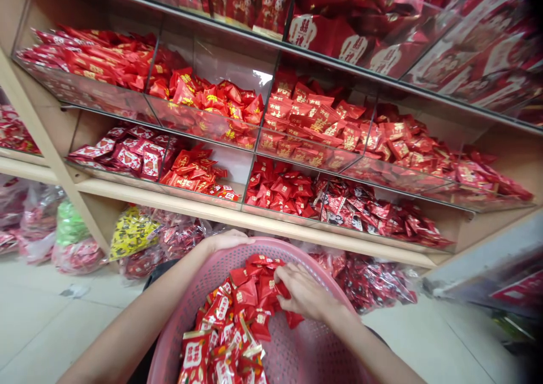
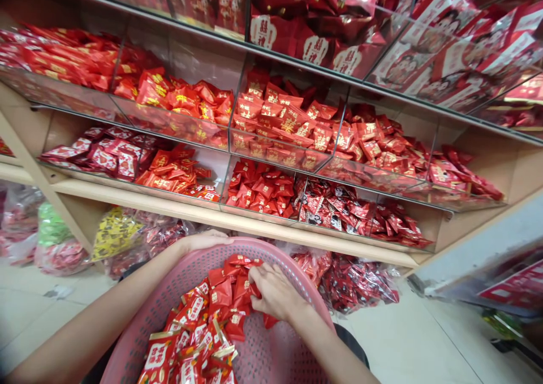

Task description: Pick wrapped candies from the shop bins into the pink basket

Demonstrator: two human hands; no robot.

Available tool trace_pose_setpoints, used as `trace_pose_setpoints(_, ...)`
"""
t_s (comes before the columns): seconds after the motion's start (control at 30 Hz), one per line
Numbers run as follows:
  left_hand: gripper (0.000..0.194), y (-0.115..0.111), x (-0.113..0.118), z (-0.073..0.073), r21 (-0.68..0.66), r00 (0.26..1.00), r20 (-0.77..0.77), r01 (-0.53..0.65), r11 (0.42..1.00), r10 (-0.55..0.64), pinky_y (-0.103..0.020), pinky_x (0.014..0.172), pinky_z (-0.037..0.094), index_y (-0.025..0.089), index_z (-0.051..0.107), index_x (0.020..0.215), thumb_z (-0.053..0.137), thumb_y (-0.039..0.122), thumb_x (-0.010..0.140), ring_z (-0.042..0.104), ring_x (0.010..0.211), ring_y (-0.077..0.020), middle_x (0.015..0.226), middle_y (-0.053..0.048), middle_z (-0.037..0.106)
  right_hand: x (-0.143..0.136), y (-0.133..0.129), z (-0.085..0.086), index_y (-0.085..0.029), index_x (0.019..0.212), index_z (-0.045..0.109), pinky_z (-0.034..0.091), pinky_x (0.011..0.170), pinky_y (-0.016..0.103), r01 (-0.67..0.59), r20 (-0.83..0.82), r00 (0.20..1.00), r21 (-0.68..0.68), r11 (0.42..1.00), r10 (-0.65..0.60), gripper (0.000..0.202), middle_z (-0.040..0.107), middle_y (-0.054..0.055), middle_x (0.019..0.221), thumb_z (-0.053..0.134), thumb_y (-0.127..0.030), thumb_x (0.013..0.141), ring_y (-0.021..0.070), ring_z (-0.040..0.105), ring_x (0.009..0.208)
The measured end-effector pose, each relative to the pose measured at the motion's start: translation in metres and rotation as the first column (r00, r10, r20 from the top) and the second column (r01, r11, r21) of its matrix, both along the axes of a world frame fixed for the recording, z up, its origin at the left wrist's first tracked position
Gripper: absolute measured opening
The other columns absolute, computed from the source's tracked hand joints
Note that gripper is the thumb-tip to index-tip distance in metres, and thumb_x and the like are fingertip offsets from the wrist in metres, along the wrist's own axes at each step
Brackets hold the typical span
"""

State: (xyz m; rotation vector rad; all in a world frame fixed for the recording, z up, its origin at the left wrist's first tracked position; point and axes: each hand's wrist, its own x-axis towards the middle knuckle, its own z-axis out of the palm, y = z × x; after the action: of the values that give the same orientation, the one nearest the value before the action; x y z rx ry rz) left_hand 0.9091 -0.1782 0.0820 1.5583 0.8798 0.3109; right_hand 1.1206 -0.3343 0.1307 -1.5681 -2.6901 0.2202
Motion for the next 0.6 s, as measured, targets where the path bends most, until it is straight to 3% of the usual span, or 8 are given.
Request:
trace_pose_setpoints(0.4,0.046,0.001,-0.001,-0.003,0.056,1.000,0.014,0.010,0.998,-0.011,-0.025,0.068,0.039,0.015,0.067,0.080,0.059,0.057,0.064,0.055,0.071,-0.0167,0.079,-0.003,0.065,-0.003,0.001,-0.018,-0.021,0.090,0.048,0.037,0.082,0.032,-0.005,-0.027,1.000,0.088,0.996,0.007,0.016,0.055,0.003,0.097,0.048,-0.015,0.075,0.0195,0.049,0.092)
trace_pose_setpoints(0.5,0.044,0.001,-0.002,-0.002,0.030,0.999,0.041,0.031,0.999,-0.033,-0.024,0.068,0.040,0.014,0.066,0.078,0.060,0.056,0.065,0.054,0.069,-0.0154,0.077,-0.002,0.064,-0.002,0.003,-0.009,-0.021,0.092,0.049,0.037,0.083,0.034,-0.015,-0.062,0.998,0.128,0.992,0.023,0.014,0.055,0.004,0.098,0.050,-0.024,0.079,0.0207,0.049,0.094)
trace_pose_setpoints(0.6,0.043,0.000,-0.001,-0.001,0.015,0.999,0.040,0.022,1.000,-0.023,-0.024,0.067,0.040,0.014,0.065,0.076,0.061,0.055,0.064,0.054,0.069,-0.0153,0.075,-0.002,0.063,0.003,0.018,0.013,-0.021,0.097,0.049,0.038,0.082,0.034,0.011,-0.151,0.988,0.223,0.975,0.024,0.017,0.056,0.005,0.099,0.047,-0.027,0.082,0.0206,0.049,0.094)
